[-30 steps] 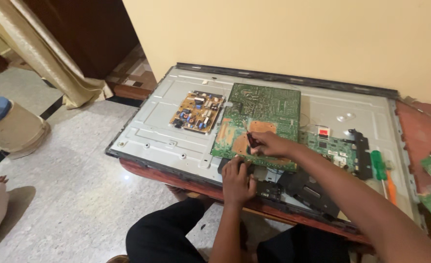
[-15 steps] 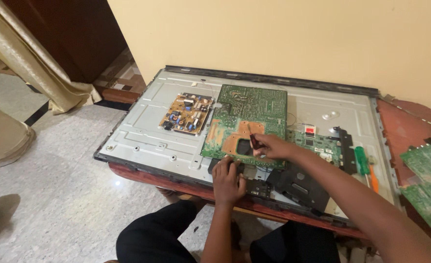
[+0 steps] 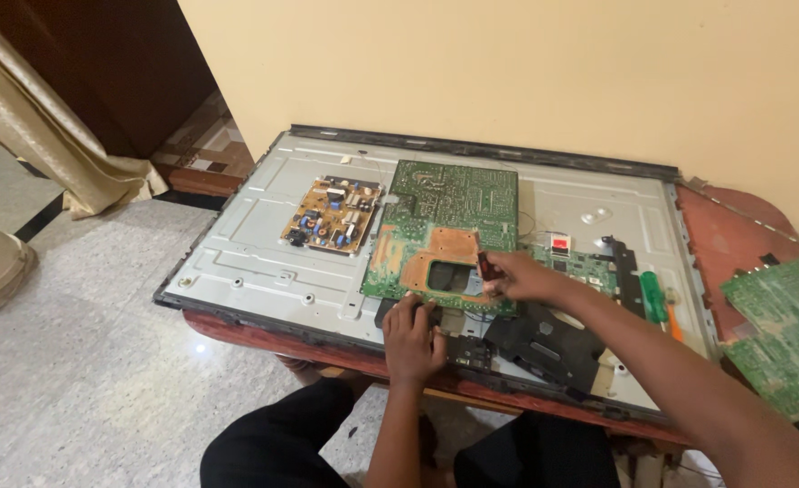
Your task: The person uses a screwdriver to repeatedly scrape and clean a copper-colored area on a large green circuit board. They also briefly touch a smaller circuit board and a black plastic component on the work surface.
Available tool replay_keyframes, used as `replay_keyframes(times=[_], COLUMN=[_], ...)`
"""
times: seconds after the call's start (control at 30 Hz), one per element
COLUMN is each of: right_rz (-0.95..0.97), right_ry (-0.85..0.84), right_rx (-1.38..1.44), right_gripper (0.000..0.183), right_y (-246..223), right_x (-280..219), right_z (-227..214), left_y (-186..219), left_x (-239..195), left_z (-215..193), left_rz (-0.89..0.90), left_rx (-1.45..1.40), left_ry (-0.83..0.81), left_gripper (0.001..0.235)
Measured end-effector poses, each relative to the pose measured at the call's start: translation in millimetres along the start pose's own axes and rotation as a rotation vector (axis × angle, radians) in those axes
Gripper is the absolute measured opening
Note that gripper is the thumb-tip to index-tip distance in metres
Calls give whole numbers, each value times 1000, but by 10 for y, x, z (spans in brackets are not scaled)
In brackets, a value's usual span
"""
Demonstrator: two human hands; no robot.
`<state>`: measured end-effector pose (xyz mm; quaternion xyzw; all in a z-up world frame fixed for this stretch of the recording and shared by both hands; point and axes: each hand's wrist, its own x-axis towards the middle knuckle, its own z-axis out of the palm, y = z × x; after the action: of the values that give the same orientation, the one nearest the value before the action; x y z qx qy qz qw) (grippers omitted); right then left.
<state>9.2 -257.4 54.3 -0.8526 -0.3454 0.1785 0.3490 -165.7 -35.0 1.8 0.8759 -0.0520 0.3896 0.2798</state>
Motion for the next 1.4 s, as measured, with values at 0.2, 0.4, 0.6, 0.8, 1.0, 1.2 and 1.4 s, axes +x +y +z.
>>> replay_keyframes(times=[0.2, 0.4, 0.6, 0.8, 1.0, 1.2, 1.4], right_rz=[36, 179, 220, -127, -194, -21, 154], right_ry=[77, 169, 118, 101, 135, 152, 375], right_rx=[-20, 196, 116, -76, -232, -243, 370], right_gripper=[18, 17, 15, 11, 18, 15, 23], right_y=[4, -120, -134, 91, 145, 209, 254], right_x=[-143, -240, -100, -17, -122, -309, -323], right_z=[14, 22, 87, 88, 101, 108, 371], left_y=[-6, -34, -31, -15, -19, -8, -12], left_x=[5, 26, -18, -9, 1, -28, 3], left_z=[-15, -11, -2, -25, -23, 11, -26], left_rz=[5, 18, 4, -7, -2, -1, -8], left_rx=[-23, -25, -25, -24, -31, -36, -27], left_ry=[-3, 0, -11, -17, -7, -3, 7], left_gripper=[46, 46, 47, 46, 46, 46, 43])
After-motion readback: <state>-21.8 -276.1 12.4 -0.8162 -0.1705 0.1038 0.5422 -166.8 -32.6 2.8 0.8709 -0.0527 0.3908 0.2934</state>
